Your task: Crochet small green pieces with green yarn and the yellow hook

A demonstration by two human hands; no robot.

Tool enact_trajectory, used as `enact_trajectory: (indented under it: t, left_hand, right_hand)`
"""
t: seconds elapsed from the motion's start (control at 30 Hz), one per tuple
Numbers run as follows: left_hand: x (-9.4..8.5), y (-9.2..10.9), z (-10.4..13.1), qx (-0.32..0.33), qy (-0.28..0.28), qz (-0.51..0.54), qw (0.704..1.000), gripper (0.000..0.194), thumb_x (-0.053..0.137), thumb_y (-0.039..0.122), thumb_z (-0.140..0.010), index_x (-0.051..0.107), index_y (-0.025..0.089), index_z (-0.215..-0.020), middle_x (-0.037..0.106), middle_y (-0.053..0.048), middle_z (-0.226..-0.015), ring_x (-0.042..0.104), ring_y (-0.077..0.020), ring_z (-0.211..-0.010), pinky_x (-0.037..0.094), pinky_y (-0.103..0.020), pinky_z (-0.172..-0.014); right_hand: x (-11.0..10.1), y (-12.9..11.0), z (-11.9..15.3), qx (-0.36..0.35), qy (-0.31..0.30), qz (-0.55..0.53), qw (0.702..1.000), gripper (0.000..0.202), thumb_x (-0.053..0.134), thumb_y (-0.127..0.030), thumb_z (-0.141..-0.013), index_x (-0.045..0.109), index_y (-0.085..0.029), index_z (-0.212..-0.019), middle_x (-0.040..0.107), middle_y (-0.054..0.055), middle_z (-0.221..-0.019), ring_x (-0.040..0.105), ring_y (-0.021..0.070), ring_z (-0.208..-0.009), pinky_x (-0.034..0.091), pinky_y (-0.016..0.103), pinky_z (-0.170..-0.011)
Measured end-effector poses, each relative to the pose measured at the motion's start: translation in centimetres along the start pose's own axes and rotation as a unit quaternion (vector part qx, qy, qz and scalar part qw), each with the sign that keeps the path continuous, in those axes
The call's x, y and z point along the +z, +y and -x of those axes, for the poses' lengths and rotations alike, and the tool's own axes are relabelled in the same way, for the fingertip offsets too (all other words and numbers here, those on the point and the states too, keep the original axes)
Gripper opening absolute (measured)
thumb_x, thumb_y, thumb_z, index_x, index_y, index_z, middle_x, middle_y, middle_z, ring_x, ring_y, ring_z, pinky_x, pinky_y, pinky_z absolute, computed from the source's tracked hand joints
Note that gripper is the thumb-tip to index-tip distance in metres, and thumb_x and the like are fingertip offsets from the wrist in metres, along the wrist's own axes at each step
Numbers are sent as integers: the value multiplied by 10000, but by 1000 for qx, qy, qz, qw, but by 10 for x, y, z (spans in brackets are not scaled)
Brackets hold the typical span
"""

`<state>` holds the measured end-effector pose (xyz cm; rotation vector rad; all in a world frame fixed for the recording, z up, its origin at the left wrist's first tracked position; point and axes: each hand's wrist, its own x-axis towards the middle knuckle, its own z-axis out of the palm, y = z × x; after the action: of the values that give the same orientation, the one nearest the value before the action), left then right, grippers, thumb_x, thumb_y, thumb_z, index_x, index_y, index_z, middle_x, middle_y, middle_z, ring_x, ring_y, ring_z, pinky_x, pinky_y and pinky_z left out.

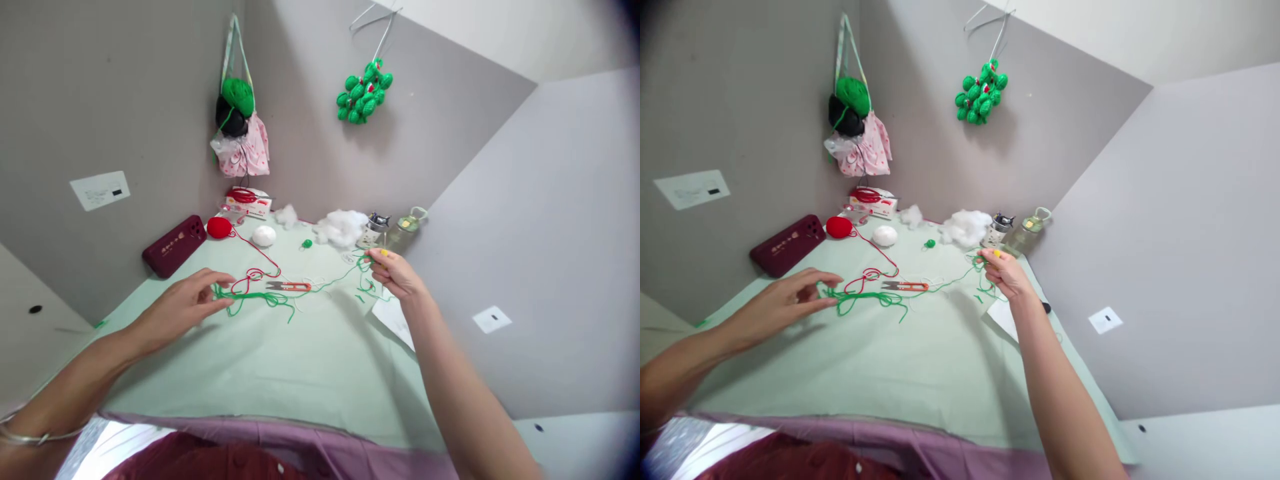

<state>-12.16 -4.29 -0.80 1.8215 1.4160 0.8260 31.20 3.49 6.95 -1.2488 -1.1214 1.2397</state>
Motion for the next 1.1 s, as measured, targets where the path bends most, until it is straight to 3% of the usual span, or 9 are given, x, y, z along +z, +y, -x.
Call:
enact_trajectory:
  t: [0.13,0.23,0.33,0.43,0.57,0.73,0.97,1.03,1.1]
  left_hand:
    - [28,48,-28,27,-79,91,992,515,751,546,-850,693,250,-1268,670,-64,-1137,552,-209,-839,439,-354,-824]
    - [56,70,-55,47,-132,181,974,782,821,423,-793,515,286,-1499,606,-108,-1414,596,-191,-913,471,-348,-859]
    - [75,74,-73,57,-209,226,950,901,917,358,-660,559,266,-1481,732,-87,-1165,655,-190,-849,503,-323,-777]
    - [71,61,-82,49,-229,262,936,427,882,414,-720,778,188,-1068,679,-8,-753,570,-136,-622,434,-268,-599]
    - [32,32,-84,40,-62,346,935,342,717,523,-888,703,181,-879,347,89,-545,307,-83,-489,234,-248,-490]
    - [-15,14,-86,59,139,403,902,353,779,492,-846,593,195,-809,292,103,-542,220,-67,-503,196,-269,-518]
    - [-40,17,-96,93,275,385,876,313,745,560,-825,622,283,-747,263,68,-460,323,-111,-505,132,-373,-586]
    - [-46,21,-98,103,296,332,890,370,659,633,-852,627,282,-739,235,50,-450,409,-130,-553,134,-390,-616]
    - [-51,28,-100,112,284,218,927,575,363,709,-963,654,247,-784,238,31,-449,526,-154,-679,136,-412,-653]
  right_hand:
    - [47,-25,23,-11,-89,1,996,314,911,-390,-739,710,-164,-822,690,-6,-708,223,-3,-421,190,179,-362]
    - [77,-46,40,-32,-142,-4,989,330,908,-416,-733,705,-163,-797,704,-5,-707,195,-9,-424,164,186,-380]
    - [87,-61,47,-88,-187,-12,978,307,885,-420,-767,718,-167,-814,707,-7,-707,195,-9,-418,142,187,-380]
    - [67,-65,37,-126,-112,-37,985,305,907,-393,-740,737,-158,-835,693,-10,-709,202,-22,-411,146,163,-363]
    - [13,-54,15,-152,44,-79,984,228,898,-287,-748,715,-171,-818,735,10,-796,258,-25,-394,172,132,-320]
    - [-39,-29,-1,-140,133,-121,974,200,845,-261,-807,666,-170,-800,659,-31,-649,250,-28,-346,209,94,-293]
    - [-60,-4,-7,-116,193,-136,965,245,749,-290,-913,575,-197,-767,640,-45,-629,234,-18,-318,216,90,-276]
    - [-59,-1,-8,-110,191,-128,967,242,742,-299,-918,578,-197,-772,564,-78,-548,217,-12,-315,211,90,-282]
    - [-55,0,-7,-109,180,-117,971,245,750,-327,-910,584,-203,-778,435,-119,-458,196,3,-317,206,96,-295]
